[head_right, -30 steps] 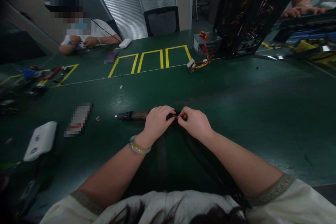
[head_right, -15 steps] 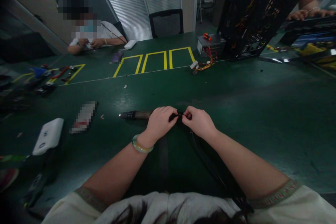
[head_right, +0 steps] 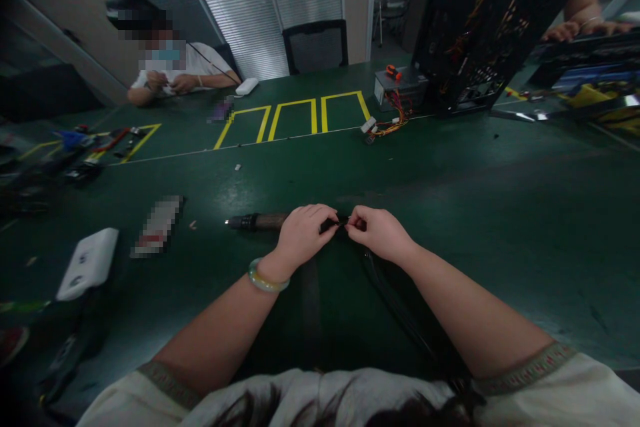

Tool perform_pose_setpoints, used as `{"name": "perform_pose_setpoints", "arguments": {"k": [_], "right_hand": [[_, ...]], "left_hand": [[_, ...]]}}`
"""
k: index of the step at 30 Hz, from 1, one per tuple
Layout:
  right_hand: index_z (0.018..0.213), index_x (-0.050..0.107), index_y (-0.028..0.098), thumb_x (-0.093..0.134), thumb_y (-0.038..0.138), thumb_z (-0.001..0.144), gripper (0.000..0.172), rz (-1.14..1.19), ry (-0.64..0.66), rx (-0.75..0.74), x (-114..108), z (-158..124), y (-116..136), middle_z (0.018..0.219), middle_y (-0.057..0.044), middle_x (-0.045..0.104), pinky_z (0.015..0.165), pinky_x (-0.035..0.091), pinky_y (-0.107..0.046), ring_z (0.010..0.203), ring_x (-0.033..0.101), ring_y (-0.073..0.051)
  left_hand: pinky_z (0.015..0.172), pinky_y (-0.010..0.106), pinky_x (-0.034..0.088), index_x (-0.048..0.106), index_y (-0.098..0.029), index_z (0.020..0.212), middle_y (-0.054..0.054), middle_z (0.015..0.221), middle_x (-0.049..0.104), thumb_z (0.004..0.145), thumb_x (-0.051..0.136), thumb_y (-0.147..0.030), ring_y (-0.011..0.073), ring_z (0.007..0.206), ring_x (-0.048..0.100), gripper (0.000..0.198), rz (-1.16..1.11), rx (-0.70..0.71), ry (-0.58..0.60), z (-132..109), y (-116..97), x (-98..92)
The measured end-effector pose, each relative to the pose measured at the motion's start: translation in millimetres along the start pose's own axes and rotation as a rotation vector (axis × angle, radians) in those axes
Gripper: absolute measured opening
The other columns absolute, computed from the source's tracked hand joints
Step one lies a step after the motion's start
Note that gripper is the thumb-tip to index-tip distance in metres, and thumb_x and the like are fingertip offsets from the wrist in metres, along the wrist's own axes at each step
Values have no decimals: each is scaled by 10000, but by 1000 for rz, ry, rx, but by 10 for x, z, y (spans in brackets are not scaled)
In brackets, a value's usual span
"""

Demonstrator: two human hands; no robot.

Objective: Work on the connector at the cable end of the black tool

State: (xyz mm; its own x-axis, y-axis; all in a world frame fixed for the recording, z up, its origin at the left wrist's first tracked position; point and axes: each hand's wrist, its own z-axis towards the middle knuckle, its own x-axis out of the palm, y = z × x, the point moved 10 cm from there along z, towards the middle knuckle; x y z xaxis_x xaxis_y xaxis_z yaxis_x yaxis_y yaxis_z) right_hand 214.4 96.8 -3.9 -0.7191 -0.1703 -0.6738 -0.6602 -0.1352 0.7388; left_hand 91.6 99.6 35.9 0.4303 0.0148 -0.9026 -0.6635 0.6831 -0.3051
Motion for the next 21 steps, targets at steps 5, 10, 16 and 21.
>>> {"name": "perform_pose_setpoints", "arguments": {"k": [5, 10, 16, 21], "right_hand": [[799, 587, 211, 587, 338, 831, 130, 16, -32, 27, -23, 1, -25, 690, 23, 619, 540, 365, -238, 620, 570, -144], [822, 601, 213, 591, 340, 835, 128, 31, -5, 15, -6, 9, -27, 714, 21, 627, 554, 373, -240, 642, 578, -147], [823, 598, 213, 591, 329, 836, 117, 8, -12, 16, -26, 5, -9, 709, 27, 621, 554, 374, -237, 636, 577, -140], [829, 608, 213, 598, 330, 835, 118, -2, 1, 9, -6, 12, -4, 707, 25, 625, 560, 372, -241, 635, 575, -143]], "left_hand": [[834, 357, 445, 586, -230, 961, 7, 1005, 645, 874, 617, -230, 204, 959, 595, 92, 10, -10, 2, 8, 5, -5], [838, 358, 441, 586, -227, 968, 16, 1018, 646, 875, 612, -230, 208, 963, 591, 97, 1, -6, 11, 8, 6, 0], [837, 354, 441, 588, -225, 968, 10, 1012, 644, 868, 620, -233, 202, 957, 590, 106, 0, -1, 17, 11, 10, 8], [849, 361, 441, 586, -228, 967, 3, 1023, 644, 873, 618, -237, 203, 960, 590, 99, -1, -2, 15, 4, 16, 12]]}}
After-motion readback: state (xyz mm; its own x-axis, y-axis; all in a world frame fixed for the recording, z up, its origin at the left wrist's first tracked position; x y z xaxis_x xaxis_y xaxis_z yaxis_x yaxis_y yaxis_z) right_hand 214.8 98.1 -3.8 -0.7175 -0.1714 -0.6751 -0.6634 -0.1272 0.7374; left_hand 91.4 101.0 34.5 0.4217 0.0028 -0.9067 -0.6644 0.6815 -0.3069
